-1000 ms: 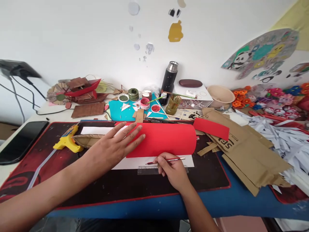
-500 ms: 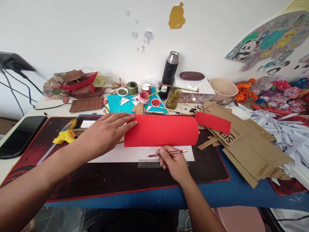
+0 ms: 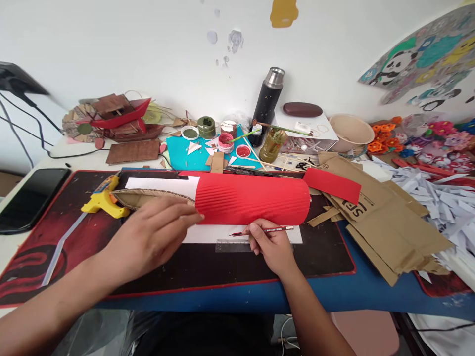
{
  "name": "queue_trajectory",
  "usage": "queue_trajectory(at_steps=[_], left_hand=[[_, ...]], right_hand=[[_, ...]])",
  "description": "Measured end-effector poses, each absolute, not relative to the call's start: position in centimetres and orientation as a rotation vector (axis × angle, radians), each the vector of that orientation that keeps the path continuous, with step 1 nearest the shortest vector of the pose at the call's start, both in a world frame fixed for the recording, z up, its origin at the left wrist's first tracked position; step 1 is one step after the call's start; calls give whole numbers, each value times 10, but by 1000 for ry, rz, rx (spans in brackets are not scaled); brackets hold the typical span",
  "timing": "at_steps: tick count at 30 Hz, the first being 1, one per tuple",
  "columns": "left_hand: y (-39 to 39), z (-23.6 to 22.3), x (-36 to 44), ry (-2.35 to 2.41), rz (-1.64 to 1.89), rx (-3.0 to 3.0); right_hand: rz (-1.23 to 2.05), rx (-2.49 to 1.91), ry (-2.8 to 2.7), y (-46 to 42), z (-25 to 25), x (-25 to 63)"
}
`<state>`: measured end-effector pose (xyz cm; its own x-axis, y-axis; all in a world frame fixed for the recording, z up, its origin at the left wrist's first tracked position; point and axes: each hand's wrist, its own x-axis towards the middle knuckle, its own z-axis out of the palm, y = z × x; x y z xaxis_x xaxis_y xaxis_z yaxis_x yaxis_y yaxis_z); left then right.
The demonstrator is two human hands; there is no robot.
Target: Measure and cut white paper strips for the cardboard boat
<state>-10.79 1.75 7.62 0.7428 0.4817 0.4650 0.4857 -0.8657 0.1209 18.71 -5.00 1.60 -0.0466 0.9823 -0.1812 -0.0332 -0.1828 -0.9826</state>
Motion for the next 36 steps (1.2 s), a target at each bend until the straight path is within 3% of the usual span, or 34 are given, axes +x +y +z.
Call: queue_trajectory(at_steps=[14, 30, 36], left_hand=[[-37, 27, -113, -860, -688, -3111], [-45, 29, -153, -1149, -933, -2942], [-54, 22, -142, -1074, -868, -2964]], right_hand=[[1364, -1351, -1080, -50, 15, 189], [1321, -1344, -1074, -54, 3, 193], [1341, -1369, -1043, -54, 3, 193]])
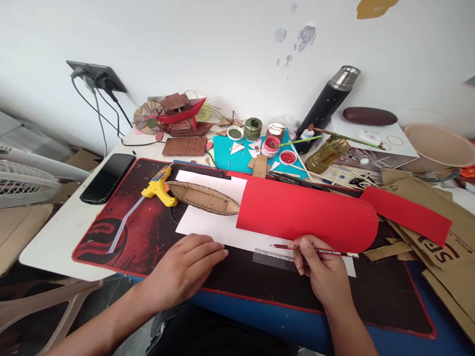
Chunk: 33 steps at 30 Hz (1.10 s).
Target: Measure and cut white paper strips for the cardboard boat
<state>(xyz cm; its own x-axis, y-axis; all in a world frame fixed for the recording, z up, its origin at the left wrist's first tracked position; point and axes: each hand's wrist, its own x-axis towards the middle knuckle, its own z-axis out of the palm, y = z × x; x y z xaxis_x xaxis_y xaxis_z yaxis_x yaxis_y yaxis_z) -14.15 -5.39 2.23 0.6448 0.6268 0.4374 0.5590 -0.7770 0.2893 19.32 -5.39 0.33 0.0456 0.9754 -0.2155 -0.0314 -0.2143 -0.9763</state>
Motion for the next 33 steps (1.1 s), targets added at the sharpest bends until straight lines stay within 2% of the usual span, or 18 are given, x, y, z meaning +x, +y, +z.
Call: queue_trajectory(at_steps=[7, 12, 17, 24, 28, 33], left_hand=[[-40, 29, -147, 1116, 807, 2749], [-11, 41, -163, 1400, 790, 2791], [22, 42, -167, 1473, 724, 2725], [3, 43, -150, 1321, 748, 2809], [-25, 36, -110, 1020, 614, 2828], [-38, 19, -63, 1065, 396, 2770]], right_hand=[[1324, -1394, -1079, -55, 5, 193], [1306, -1436, -1092, -55, 12, 191], [1314, -1454, -1089, -55, 16, 188], [1316, -1419, -1115, -53, 14, 188], [1321, -1399, -1145, -50, 14, 190], [1323, -1363, -1115, -52, 17, 189]])
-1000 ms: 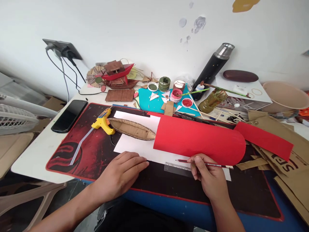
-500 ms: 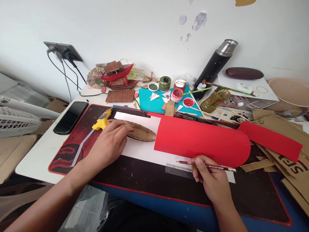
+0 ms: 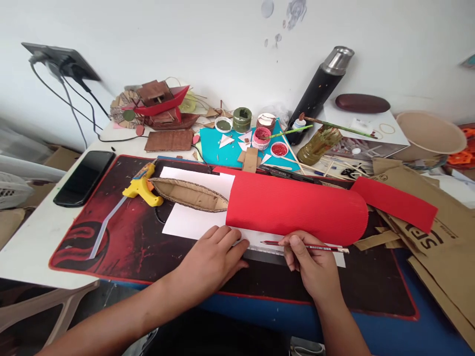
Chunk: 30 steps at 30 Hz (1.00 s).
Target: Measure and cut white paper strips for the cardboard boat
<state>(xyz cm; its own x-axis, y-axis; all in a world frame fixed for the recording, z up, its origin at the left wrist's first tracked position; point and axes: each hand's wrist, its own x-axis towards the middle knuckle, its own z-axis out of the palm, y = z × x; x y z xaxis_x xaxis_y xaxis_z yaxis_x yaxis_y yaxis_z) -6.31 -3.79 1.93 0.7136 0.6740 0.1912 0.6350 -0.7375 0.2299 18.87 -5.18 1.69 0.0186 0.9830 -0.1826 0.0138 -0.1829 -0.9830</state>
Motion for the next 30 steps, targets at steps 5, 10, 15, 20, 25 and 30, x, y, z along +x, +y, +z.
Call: queue_trajectory(at_steps=[5, 10, 15, 20, 25, 30], left_hand=[[-41, 17, -50, 1112, 316, 2645], [-46, 26, -54, 1153, 320, 2514], [-52, 30, -64, 1076, 371, 2280], [-53, 55, -93, 911, 439, 2151], [-48, 95, -129, 950, 680, 2094], [-44, 109, -156, 1065, 810, 2135]], right_hand=[[1354, -1334, -1089, -55, 15, 188], [1372, -1268, -1011, -60, 16, 184], [1357, -1204, -978, -68, 20, 181], [1319, -1149, -1120, -67, 40, 183], [1344, -1039, -1380, -63, 57, 170], [1424, -971, -1413, -62, 55, 147]])
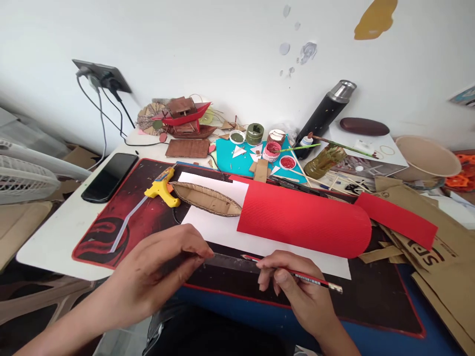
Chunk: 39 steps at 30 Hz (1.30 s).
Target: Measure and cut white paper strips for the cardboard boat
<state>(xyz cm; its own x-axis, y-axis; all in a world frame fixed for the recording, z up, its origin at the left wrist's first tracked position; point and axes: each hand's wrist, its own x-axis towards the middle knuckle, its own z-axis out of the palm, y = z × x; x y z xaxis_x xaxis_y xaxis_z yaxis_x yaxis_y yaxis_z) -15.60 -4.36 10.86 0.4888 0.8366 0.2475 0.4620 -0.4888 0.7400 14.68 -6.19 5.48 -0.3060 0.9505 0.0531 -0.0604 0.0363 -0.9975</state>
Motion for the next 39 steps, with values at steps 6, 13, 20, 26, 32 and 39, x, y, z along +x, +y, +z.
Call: queue_trajectory(at_steps=[6, 13, 20, 26, 32, 39], left_hand=[[-38, 124, -178, 1051, 738, 2163], [-37, 128, -178, 1179, 958, 2050], [-14, 111, -189, 1249, 992, 1997], [53, 84, -189, 1466, 570, 2452], [92, 74, -184, 1471, -85, 2540], [102, 74, -184, 1479, -213, 2496]], right_hand=[[1297, -1033, -1460, -59, 54, 141], [1327, -998, -1543, -55, 58, 130], [1344, -1101, -1401, -61, 49, 133], [1409, -1128, -1116, -73, 35, 152], [1453, -1119, -912, -80, 22, 158], [1476, -1160, -839, -82, 16, 157]])
